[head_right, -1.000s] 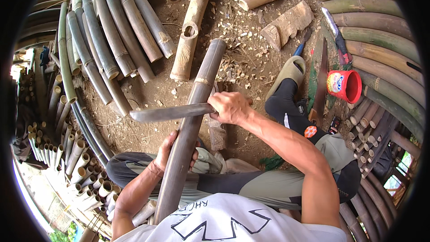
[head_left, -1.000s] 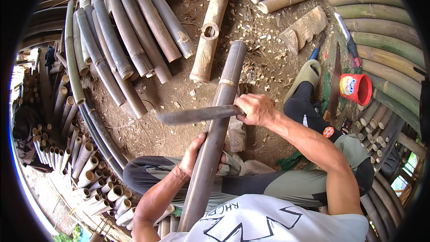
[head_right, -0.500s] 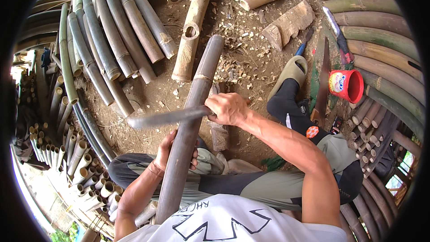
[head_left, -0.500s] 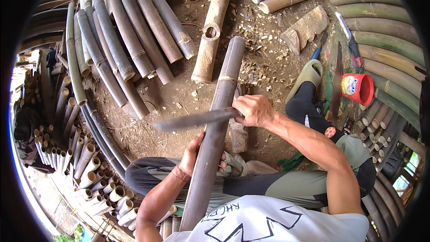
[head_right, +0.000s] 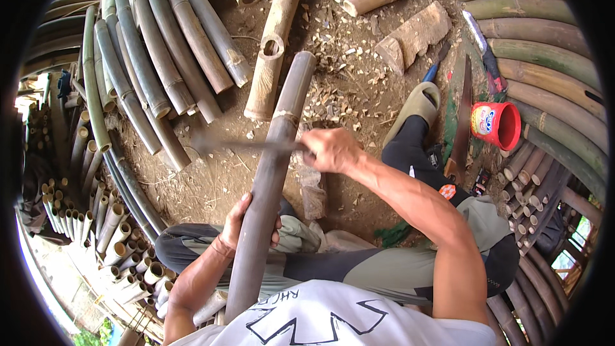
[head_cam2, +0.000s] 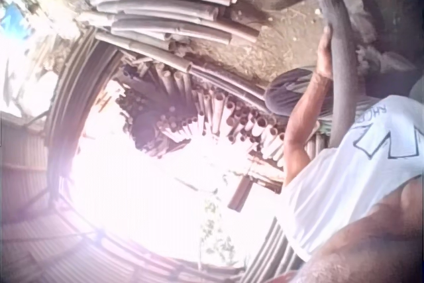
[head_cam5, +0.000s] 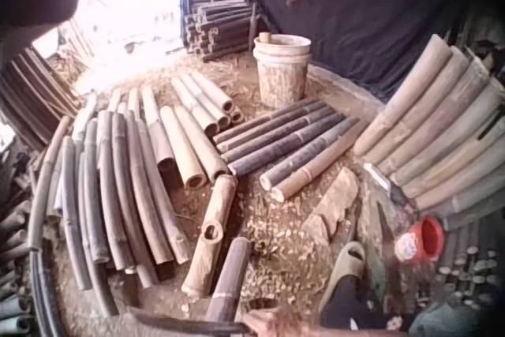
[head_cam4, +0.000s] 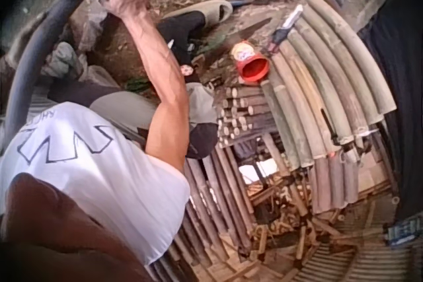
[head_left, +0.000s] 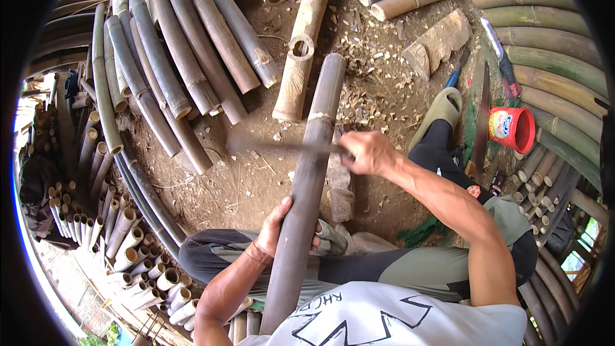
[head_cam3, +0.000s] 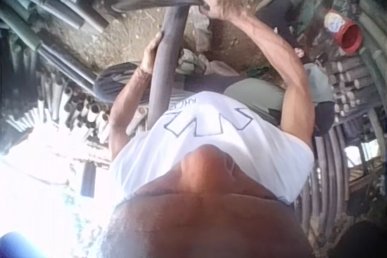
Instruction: The person sits on the ground and uses a knife to shave the outer layer off several bamboo poles. They pick up a pole, secure it with their foot, and scrape the surface with the knife, then place the finished piece aside and repeat the process with another pole.
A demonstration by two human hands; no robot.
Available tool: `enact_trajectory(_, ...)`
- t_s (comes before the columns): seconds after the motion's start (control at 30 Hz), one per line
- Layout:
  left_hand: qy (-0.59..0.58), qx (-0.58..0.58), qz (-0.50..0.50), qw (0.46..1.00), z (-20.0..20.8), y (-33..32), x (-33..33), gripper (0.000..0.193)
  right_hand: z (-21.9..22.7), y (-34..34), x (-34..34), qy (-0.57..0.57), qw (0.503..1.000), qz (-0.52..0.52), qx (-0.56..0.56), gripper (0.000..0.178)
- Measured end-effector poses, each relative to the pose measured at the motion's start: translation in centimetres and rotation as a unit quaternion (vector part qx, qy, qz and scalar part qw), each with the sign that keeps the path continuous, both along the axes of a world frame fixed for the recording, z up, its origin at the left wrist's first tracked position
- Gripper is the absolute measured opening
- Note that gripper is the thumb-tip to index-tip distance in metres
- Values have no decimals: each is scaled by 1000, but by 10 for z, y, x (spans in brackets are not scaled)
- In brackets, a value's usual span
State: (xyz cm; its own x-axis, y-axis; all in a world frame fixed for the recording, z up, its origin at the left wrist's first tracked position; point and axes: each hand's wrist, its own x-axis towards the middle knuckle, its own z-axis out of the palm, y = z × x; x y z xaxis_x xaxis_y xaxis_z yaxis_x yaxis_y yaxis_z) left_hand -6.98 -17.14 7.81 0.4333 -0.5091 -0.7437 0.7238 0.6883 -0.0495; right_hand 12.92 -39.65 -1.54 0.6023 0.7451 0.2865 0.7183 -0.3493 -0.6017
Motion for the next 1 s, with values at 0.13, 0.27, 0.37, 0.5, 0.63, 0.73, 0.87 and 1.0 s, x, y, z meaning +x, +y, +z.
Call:
enact_trajectory(0.13,-7,-16,10,1000,0,0,3,77,-18,0,1,60,987,-110,-105,19)
enact_trajectory(0.27,-19,-15,19,1000,-1,1,3,79,-2,13,-20,-16,997,44,62,19)
enact_trajectory(0.37,-10,-5,13,1000,2,-2,6,80,-35,-7,4,5,983,-96,-156,17)
enact_trajectory(0.5,-10,-9,10,1000,2,1,7,80,-31,-7,1,32,997,-41,-64,18)
enact_trajectory(0.63,-16,39,-23,999,2,-2,5,77,-28,-3,13,44,985,-103,-133,18)
enact_trajectory(0.73,-18,88,-53,995,3,0,10,73,-20,-8,24,123,977,-101,-143,17)
enact_trajectory(0.87,-74,202,-126,969,13,-8,10,67,-16,-11,11,-37,995,13,-94,17)
enact_trajectory(1.0,-89,245,-152,953,16,-8,14,65,-6,-11,27,88,978,-41,-186,17)
